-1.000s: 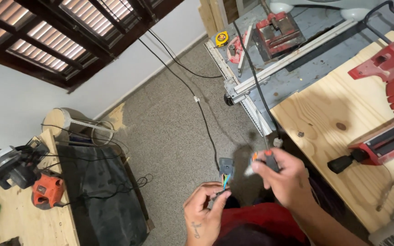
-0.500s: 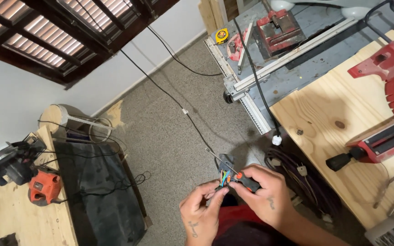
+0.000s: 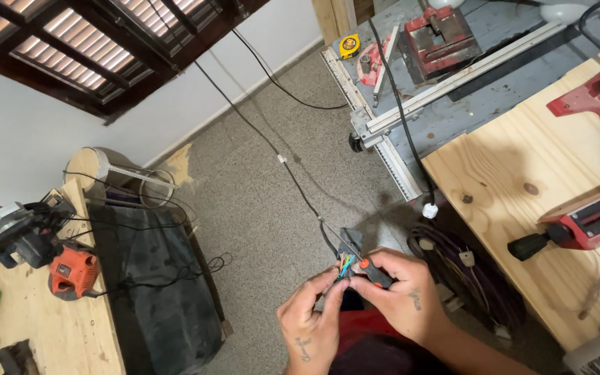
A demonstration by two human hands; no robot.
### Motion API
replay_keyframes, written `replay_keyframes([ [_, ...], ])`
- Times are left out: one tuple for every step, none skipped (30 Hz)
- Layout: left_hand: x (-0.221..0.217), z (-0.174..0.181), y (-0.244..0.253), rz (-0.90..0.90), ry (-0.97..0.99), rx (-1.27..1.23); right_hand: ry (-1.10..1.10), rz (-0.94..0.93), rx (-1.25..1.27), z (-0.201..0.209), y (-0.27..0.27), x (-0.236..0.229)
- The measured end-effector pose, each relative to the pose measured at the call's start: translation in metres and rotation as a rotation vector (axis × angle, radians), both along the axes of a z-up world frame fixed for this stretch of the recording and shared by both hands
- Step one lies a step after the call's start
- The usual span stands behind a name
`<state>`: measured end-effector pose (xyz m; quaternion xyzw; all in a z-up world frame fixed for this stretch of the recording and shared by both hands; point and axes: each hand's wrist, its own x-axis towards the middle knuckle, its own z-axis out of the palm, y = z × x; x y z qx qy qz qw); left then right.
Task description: The person is wiring an electrical plug, inserting wires into terminals and tightening them with a screwdriver.
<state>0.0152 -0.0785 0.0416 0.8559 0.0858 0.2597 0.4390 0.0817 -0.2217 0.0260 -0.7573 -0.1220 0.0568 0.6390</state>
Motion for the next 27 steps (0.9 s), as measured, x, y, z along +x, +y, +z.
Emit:
replay_keyframes([
  [0.0,0.0,0.0,-0.006,-0.001,-0.023,0.111,-0.003,0.011,-0.003,-0.001,-0.001],
  [0.0,0.0,0.001,-0.012,-0.003,-0.047,0.221,-0.006,0.021,-0.005,-0.001,-0.002],
  [0.001,0.001,0.001,-0.01,-0.001,-0.047,0.222,-0.004,0.021,-0.007,-0.001,-0.003],
  [0.002,0.002,0.001,-0.024,-0.004,-0.125,0.289,-0.007,0.077,-0.008,0.0,-0.004],
  [0.003,0.002,0.001,-0.038,-0.01,-0.202,0.353,-0.01,0.133,-0.01,0.0,-0.003],
  [0.003,0.0,0.001,-0.036,-0.012,-0.201,0.352,-0.007,0.133,-0.011,0.0,-0.001],
  [0.002,-0.002,0.002,-0.035,-0.015,-0.219,0.391,0.023,0.234,-0.012,0.001,0.001],
  [0.001,-0.004,0.003,-0.035,-0.018,-0.237,0.43,0.052,0.334,-0.013,0.002,0.003],
  [0.001,-0.003,0.003,-0.033,-0.017,-0.237,0.432,0.054,0.334,-0.026,0.004,0.001],
  [0.001,-0.003,0.004,-0.034,-0.017,-0.233,0.52,0.017,0.486,-0.04,0.005,-0.002],
  [0.001,-0.002,0.004,-0.033,-0.015,-0.231,0.609,-0.021,0.636,-0.054,0.007,-0.004],
  [0.0,-0.002,0.004,-0.029,-0.013,-0.233,0.612,-0.019,0.634,-0.052,0.005,-0.004],
  [0.0,-0.001,0.005,-0.028,-0.007,-0.22,0.643,0.001,0.646,-0.051,0.004,-0.004],
  [0.0,0.0,0.005,-0.026,-0.002,-0.207,0.674,0.022,0.658,-0.05,0.003,-0.003],
  [0.0,0.001,0.005,-0.024,0.001,-0.208,0.678,0.023,0.657,-0.051,0.003,-0.003],
  [-0.001,0.002,0.005,-0.043,-0.008,-0.204,0.692,0.023,0.65,-0.052,0.002,-0.003],
  [0.0,0.003,0.006,-0.063,-0.02,-0.201,0.702,0.024,0.644,-0.052,0.002,-0.001],
  [0.0,0.004,0.005,-0.062,-0.02,-0.202,0.702,0.025,0.642,-0.052,0.002,0.0],
  [0.0,0.006,0.004,-0.072,-0.01,-0.195,0.702,0.044,0.616,-0.052,0.002,0.0],
  [0.0,0.008,0.003,-0.081,0.0,-0.187,0.702,0.063,0.589,-0.052,0.002,0.001],
  [-0.001,0.005,0.003,-0.08,0.001,-0.188,0.703,0.063,0.588,-0.047,0.002,0.002],
  [-0.001,0.003,0.003,-0.074,0.005,-0.225,0.688,0.083,0.56,-0.041,0.002,0.004],
  [-0.002,0.0,0.004,-0.07,0.009,-0.262,0.673,0.101,0.533,-0.035,0.002,0.005],
  [-0.001,0.003,0.003,-0.071,0.01,-0.263,0.673,0.101,0.532,-0.036,0.002,0.005],
  [0.0,0.005,0.003,-0.089,-0.001,-0.256,0.661,0.098,0.537,-0.038,0.001,0.005],
  [0.001,0.007,0.003,-0.107,-0.012,-0.249,0.65,0.096,0.541,-0.04,0.001,0.004],
  [0.0,0.007,0.003,-0.107,-0.012,-0.251,0.651,0.095,0.54,-0.039,0.001,0.004],
])
